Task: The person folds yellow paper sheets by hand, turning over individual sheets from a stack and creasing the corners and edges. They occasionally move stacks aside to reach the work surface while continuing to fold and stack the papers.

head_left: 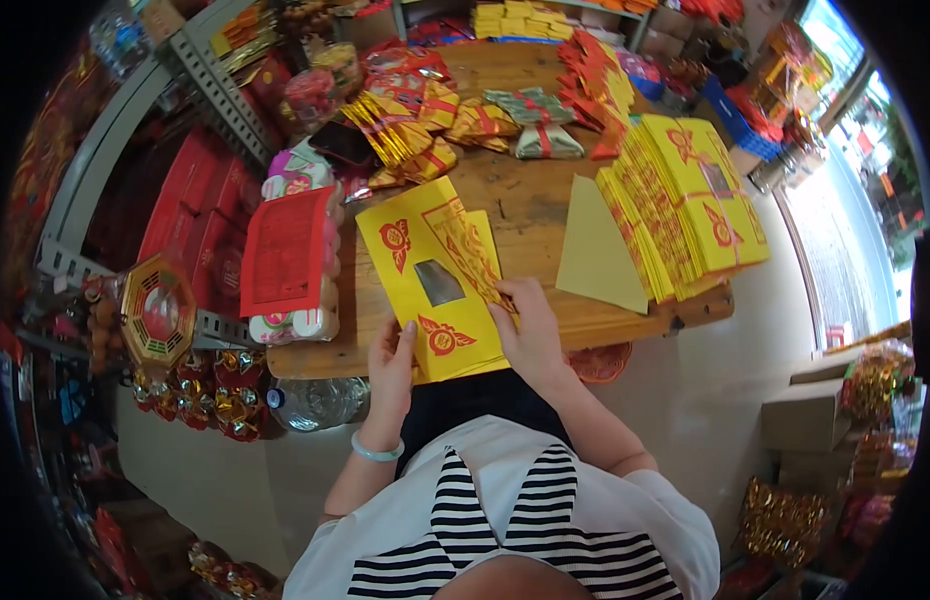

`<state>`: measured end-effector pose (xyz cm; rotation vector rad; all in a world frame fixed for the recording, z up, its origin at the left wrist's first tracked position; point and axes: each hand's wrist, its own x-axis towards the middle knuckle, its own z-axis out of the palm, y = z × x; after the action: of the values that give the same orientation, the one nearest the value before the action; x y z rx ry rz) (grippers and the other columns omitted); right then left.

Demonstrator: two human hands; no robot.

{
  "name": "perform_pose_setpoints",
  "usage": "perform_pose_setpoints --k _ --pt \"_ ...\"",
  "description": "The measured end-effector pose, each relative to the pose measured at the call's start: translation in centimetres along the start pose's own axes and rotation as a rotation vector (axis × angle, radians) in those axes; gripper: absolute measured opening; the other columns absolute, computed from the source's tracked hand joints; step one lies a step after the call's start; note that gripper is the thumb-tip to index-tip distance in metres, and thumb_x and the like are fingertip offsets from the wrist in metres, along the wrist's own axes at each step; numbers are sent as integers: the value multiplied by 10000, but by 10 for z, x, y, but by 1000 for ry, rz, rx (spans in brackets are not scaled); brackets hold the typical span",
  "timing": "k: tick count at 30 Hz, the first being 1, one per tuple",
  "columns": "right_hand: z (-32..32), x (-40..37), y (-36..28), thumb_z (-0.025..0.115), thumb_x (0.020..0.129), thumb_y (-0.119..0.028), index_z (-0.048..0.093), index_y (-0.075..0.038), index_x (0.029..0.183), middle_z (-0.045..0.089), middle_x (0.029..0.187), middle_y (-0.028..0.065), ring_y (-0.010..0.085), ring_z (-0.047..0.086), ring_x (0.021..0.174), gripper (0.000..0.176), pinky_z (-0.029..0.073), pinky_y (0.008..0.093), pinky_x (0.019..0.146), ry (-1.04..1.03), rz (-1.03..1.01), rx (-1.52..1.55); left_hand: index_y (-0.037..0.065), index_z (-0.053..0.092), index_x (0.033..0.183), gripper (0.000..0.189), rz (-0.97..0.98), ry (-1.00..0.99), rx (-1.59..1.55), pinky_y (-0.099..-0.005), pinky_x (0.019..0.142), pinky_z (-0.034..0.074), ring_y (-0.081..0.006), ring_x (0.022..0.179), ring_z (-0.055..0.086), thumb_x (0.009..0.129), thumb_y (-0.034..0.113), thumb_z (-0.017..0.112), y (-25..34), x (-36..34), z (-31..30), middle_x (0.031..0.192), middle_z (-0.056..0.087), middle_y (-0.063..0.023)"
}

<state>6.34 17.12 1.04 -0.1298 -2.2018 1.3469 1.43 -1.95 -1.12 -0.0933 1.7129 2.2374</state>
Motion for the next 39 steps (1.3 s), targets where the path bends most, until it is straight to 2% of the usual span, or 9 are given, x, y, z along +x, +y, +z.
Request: perform_pose_setpoints --k 5,13,16,20,28,33,35,38,39 --pt "-3 5 1 615 857 80 556 13 1139 569 1111 123 216 575 918 295 479 274 802 147 -130 432 31 417 1378 523 507 -58 57 -304 967 460 -204 1036 603 905 11 638 22 28 14 1198 593 -104" --pt "-1 -9 60 591 919 -8 464 18 1279 602 1180 148 211 598 893 382 479 273 800 -163 55 302 14 554 1225 383 392 -212 -24 -236 796 522 -153 910 643 864 -4 682 19 39 15 1068 669 -73" --pt "5 -2 60 517 986 -47 409 13 1366 536 1304 129 198 569 1071 399 469 252 864 -245 173 149 7 538 1211 303 419 -221 135 -235 804 498 -140 917 617 920 19 625 10 38 16 1101 646 -85" --pt "14 1 41 495 1005 -68 386 6 1408 534 1321 122 192 559 1090 424 442 243 911 -10 36 310 6 534 1204 269 484 -142 21 -219 792 487 -122 886 594 946 50 598 7 39 12 1086 641 -80" --pt "19 -4 50 459 1012 -53 332 -7 1460 531 1333 112 191 543 1116 467 417 256 954 -21 -3 432 0 538 1186 249 620 -137 -4 -205 745 459 -106 786 550 942 35 577 -1 30 11 1005 631 -57" --pt "12 -13 53 484 981 -35 456 11 1289 609 1192 127 197 589 961 313 475 287 832 -58 13 133 15 546 1229 276 437 -179 -20 -223 814 488 -131 906 602 955 35 574 -24 21 3 1086 643 -82" --pt "6 -14 57 584 933 -47 491 20 1210 665 902 110 189 577 633 299 455 281 559 -194 -6 -7 15 533 1229 274 387 -51 -27 -214 780 468 -109 872 581 964 68 573 -33 25 4 1046 640 -70" --pt "3 -10 73 609 927 -82 506 19 1181 639 785 82 169 536 546 292 406 280 475 -223 -23 60 16 534 1233 274 373 -60 -45 -211 784 469 -108 869 583 967 72 570 -17 29 10 1056 636 -73" --pt "1 -3 69 598 933 -93 521 15 1171 633 798 76 148 528 546 272 401 259 467 -200 148 111 17 534 1235 274 368 -42 -58 -210 786 469 -107 867 584 969 73 569 -11 29 13 1062 634 -74"
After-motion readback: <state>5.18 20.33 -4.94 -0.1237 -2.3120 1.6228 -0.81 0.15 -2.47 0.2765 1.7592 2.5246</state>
